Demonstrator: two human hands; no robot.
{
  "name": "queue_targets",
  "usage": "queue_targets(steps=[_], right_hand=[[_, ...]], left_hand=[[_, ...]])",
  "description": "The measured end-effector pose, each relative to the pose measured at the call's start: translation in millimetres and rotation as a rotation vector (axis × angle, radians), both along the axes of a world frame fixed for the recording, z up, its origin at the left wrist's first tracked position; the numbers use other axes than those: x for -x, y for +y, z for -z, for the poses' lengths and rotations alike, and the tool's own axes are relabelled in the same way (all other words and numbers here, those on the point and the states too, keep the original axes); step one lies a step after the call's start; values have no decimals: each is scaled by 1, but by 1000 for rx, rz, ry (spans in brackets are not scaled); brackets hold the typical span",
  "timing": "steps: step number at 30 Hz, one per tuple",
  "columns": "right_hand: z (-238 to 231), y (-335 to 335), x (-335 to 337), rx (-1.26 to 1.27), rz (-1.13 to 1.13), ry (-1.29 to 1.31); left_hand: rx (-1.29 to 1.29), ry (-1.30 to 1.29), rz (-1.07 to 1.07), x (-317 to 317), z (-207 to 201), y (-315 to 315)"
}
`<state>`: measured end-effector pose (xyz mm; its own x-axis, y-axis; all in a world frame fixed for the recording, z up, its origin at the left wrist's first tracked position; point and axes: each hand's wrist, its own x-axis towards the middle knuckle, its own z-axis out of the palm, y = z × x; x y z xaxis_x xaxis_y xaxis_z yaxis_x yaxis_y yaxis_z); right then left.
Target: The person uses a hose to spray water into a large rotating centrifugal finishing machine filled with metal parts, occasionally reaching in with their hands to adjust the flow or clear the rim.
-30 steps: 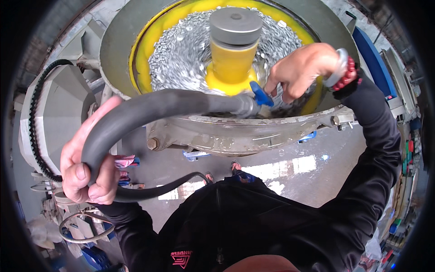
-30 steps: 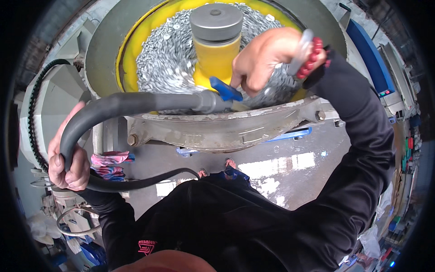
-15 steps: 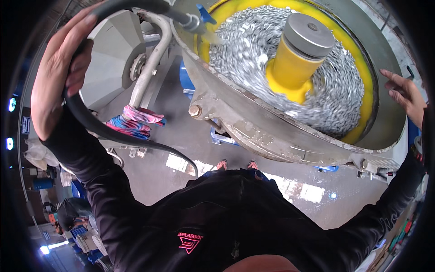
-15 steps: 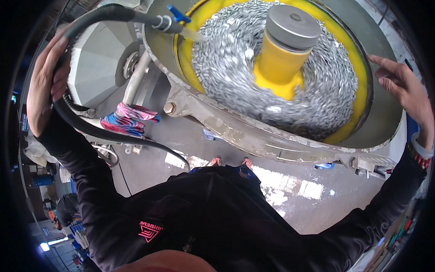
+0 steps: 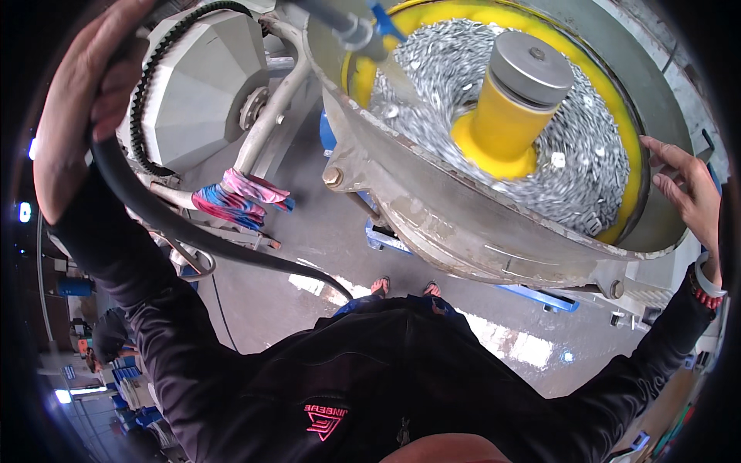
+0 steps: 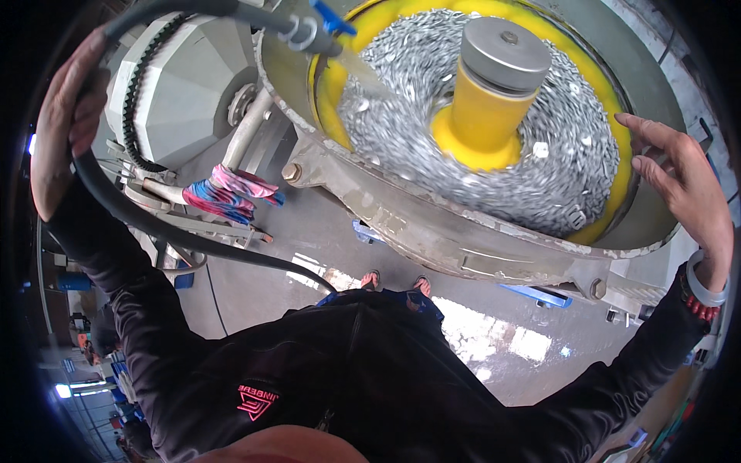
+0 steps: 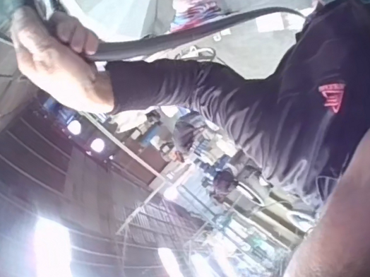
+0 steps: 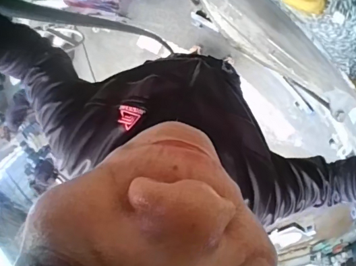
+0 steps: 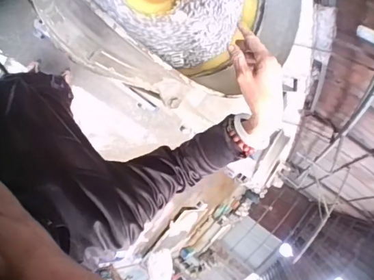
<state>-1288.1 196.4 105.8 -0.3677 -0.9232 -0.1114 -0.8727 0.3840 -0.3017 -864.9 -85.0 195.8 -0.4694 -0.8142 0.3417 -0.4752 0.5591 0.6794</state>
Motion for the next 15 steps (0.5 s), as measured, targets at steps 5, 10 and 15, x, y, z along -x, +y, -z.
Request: queue_targets(steps=[5, 10, 15], right_hand=[[4, 1, 0, 83, -113, -16], [-4, 9, -11, 71, -48, 31], [-21, 12, -28, 46, 23, 17]], left_hand=[[-129, 248, 107, 27, 2, 5], [-299, 428, 122, 40, 22, 4], [-289, 646, 190, 38, 49, -12]])
